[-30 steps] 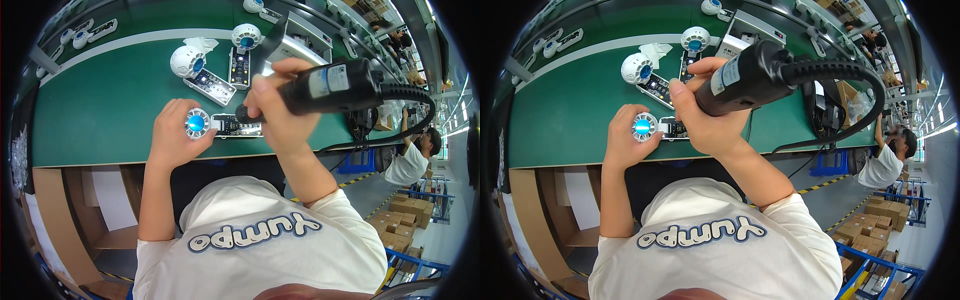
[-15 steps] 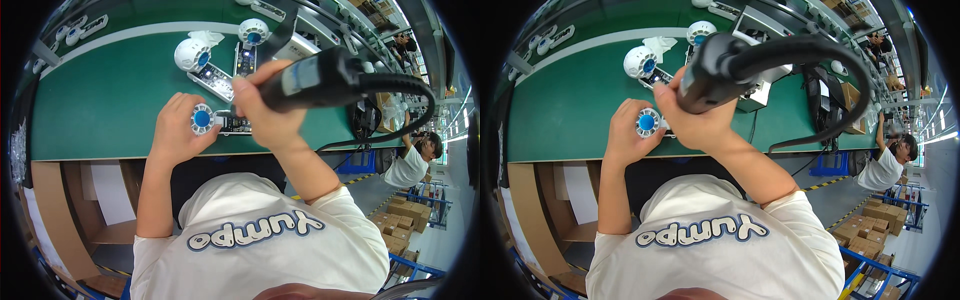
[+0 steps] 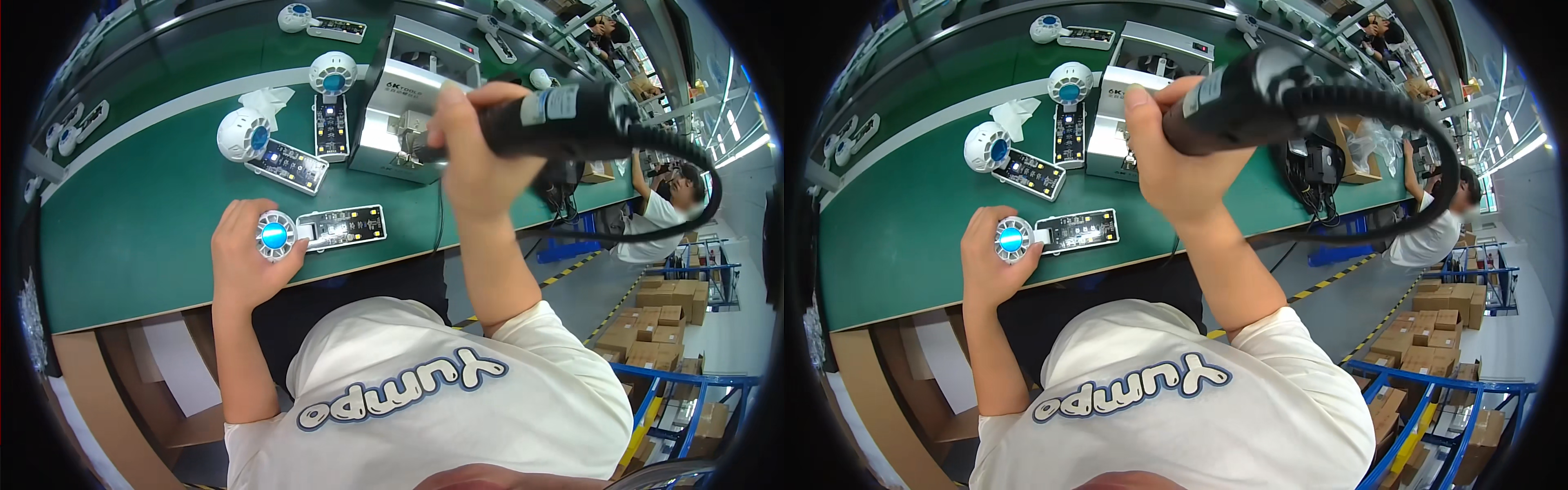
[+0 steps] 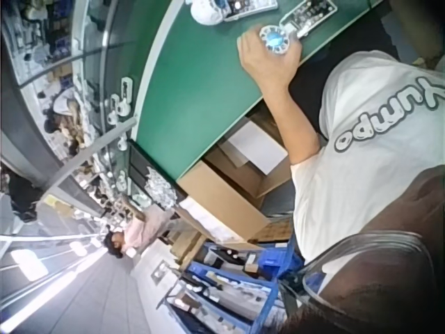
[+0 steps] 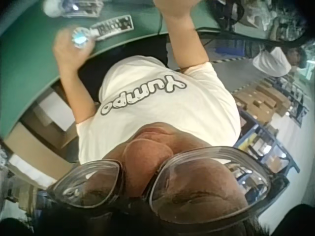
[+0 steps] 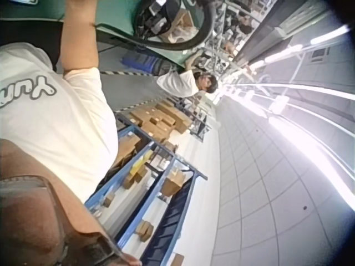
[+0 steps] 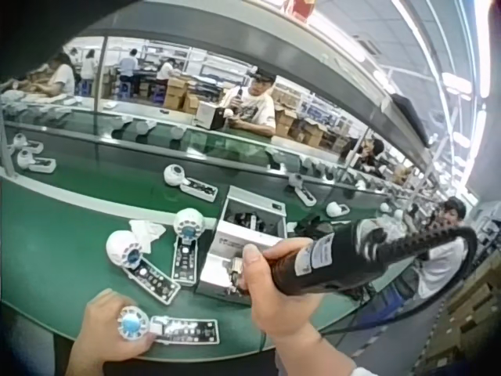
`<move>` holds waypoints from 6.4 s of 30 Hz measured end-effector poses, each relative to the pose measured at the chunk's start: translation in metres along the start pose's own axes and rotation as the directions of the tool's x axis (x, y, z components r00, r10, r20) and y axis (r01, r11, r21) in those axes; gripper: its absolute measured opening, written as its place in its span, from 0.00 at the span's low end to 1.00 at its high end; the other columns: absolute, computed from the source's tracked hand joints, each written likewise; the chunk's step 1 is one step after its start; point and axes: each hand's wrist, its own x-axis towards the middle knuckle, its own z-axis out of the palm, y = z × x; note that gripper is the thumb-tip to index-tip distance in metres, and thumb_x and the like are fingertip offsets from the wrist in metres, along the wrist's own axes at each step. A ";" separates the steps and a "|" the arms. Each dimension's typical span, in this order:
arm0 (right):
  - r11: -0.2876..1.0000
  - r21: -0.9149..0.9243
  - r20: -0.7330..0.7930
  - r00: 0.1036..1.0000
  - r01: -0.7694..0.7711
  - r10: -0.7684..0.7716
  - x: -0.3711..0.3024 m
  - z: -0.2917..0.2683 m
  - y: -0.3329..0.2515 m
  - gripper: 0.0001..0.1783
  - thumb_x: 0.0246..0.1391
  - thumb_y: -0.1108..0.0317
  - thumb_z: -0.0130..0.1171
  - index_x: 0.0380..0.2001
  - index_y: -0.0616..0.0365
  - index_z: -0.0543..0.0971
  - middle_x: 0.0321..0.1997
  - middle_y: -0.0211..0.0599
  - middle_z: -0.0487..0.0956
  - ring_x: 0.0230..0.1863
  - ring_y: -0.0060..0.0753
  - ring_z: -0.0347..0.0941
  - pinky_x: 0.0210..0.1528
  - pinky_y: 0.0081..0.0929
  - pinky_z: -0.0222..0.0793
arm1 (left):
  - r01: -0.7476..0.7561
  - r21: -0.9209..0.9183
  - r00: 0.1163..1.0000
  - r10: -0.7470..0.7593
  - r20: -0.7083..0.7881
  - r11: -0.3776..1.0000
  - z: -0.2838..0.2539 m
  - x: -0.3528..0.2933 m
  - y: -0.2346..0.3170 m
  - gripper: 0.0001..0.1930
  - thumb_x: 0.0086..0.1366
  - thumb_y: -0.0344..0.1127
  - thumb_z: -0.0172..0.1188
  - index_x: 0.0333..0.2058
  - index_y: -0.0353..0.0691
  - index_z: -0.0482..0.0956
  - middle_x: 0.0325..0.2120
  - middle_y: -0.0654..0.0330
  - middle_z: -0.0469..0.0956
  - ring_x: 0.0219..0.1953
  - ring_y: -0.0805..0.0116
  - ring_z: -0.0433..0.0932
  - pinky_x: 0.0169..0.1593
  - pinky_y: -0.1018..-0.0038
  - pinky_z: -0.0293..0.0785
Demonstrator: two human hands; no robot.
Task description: Assembling electronic components and scanning them using a barcode scanner on an assembly line.
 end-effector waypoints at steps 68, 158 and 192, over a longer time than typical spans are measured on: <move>0.810 0.362 0.049 0.877 -0.462 0.478 -0.075 -0.041 0.030 0.17 0.54 0.81 0.60 0.44 0.58 0.66 0.22 0.31 0.73 0.18 0.23 0.69 0.22 0.23 0.67 | 0.167 0.435 0.884 0.061 -0.463 0.885 -0.116 0.168 -0.276 0.16 0.65 0.26 0.55 0.52 0.39 0.75 0.38 0.53 0.78 0.38 0.60 0.78 0.44 0.64 0.75; 0.905 0.348 0.198 0.963 -0.245 0.184 -0.079 -0.043 0.045 0.20 0.55 0.84 0.60 0.47 0.60 0.66 0.26 0.32 0.74 0.23 0.19 0.71 0.26 0.19 0.67 | -0.231 0.361 0.971 0.237 0.030 0.903 0.076 0.061 0.047 0.27 0.53 0.35 0.70 0.50 0.30 0.74 0.44 0.49 0.80 0.45 0.51 0.73 0.47 0.58 0.68; 0.966 0.196 0.304 0.947 -0.166 0.101 -0.081 -0.038 0.038 0.20 0.54 0.82 0.63 0.47 0.62 0.67 0.21 0.25 0.71 0.21 0.13 0.65 0.24 0.18 0.60 | 0.304 0.426 0.921 -0.149 -0.359 0.852 0.006 0.289 -0.235 0.29 0.60 0.54 0.66 0.48 0.33 0.77 0.41 0.48 0.82 0.43 0.49 0.81 0.48 0.60 0.76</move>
